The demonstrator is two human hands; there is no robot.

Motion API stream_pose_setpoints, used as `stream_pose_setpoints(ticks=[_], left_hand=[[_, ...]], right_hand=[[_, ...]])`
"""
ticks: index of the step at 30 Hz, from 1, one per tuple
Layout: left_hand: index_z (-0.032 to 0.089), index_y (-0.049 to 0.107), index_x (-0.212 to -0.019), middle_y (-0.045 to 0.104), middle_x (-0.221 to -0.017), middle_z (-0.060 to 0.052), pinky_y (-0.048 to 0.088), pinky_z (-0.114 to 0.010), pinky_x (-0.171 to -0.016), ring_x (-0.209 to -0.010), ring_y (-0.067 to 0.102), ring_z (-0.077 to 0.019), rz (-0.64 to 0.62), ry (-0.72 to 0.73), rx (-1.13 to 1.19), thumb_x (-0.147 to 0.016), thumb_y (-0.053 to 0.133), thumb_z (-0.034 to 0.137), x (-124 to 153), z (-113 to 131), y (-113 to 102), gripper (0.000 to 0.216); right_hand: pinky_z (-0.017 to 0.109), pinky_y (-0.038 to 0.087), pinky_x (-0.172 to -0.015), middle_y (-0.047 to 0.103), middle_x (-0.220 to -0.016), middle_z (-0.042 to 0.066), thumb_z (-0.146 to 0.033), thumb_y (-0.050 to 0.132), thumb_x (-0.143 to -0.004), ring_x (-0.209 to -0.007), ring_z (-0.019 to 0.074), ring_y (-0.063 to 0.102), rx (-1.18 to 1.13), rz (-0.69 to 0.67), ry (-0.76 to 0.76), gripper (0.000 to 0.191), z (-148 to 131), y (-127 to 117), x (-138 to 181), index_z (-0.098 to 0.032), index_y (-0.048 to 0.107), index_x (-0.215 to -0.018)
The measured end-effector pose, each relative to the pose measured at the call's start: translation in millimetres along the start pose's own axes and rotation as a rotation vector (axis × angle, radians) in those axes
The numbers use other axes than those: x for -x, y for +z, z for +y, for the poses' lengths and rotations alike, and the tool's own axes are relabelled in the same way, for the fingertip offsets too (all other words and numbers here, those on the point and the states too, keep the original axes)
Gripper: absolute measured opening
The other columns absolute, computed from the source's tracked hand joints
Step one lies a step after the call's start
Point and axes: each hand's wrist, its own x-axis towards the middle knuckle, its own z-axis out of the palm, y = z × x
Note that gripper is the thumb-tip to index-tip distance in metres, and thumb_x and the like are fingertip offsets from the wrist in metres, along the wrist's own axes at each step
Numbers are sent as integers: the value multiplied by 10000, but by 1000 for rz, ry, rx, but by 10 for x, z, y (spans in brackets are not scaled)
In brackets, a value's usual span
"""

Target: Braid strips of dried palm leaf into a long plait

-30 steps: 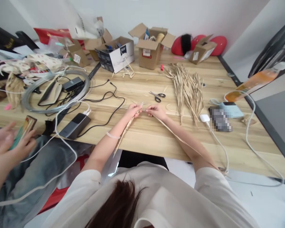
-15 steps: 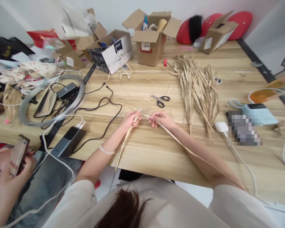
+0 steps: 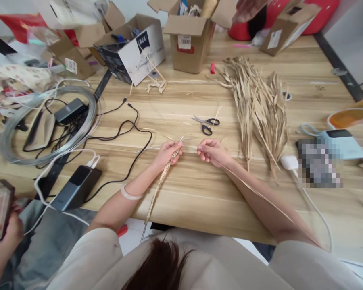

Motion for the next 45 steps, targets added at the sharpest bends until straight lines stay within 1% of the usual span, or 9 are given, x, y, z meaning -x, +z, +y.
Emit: stream_pose_setpoints(ticks=[7,16,27,30,33,36,39,42,45], left_hand=[[133,535,-699,534,-525,66,208,-169,-294,-282,371,-8,-8,65,-22,-641,725,408,-2,-9,1,339],[138,528,-688,538,-504,66,226,-164,-294,-276,380,-17,14,81,-31,-643,707,360,-19,-43,-7,289],[129,531,-679,555,-520,49,264,-169,-308,-293,408,-26,8,100,-14,-672,698,386,-40,-22,-32,306],[128,530,-668,551,-518,52,263,-166,-314,-293,409,-20,-7,112,-19,-681,700,362,-69,-36,-24,290],[125,530,-665,541,-512,55,254,-161,-316,-295,413,-18,-10,112,-9,-731,657,307,-88,-57,-28,231],[125,524,-666,542,-526,57,259,-161,-315,-297,406,-14,-4,119,5,-776,599,230,-99,-86,-45,169],[131,520,-676,529,-521,65,280,-161,-324,-303,407,-15,-21,120,11,-797,570,196,-119,-127,-55,146],[133,514,-668,532,-526,63,285,-160,-330,-310,422,-16,-51,130,-2,-810,563,197,-142,-165,-45,163],[130,525,-681,532,-528,67,289,-158,-330,-307,427,-16,-62,108,-16,-814,560,186,-150,-173,-28,148]], right_hand=[[108,252,-252,624,-526,-20,-308,795,-604,-331,39,477,-33,10,40,311,-1,-25,-7,-159,523,-590],[101,406,-358,689,-633,19,-278,810,-576,-477,52,583,-152,76,-5,230,-14,-54,-26,-149,628,-633],[145,384,-336,658,-545,-2,-258,837,-537,-441,88,577,103,48,-117,255,74,-126,-57,-160,660,-691],[179,462,-429,683,-625,2,-314,807,-595,-516,95,610,164,79,-186,222,47,-134,-80,-176,669,-701],[249,539,-688,719,-819,30,-346,748,-678,-772,128,670,296,260,-394,170,-133,-170,-20,-191,695,-719],[323,518,-782,709,-895,71,-357,740,-678,-873,168,664,438,520,-528,169,-328,-318,415,-213,713,-761],[360,504,-634,651,-720,68,-435,748,-592,-694,183,646,353,726,-483,167,-190,-507,1381,-304,646,-611],[320,357,-340,420,-425,61,-710,493,-618,-400,194,526,500,812,-75,500,426,-445,2506,-322,367,-329],[348,364,-273,355,-376,32,-784,414,-579,-295,217,476,611,691,239,534,1179,-31,3138,-332,349,-303]])
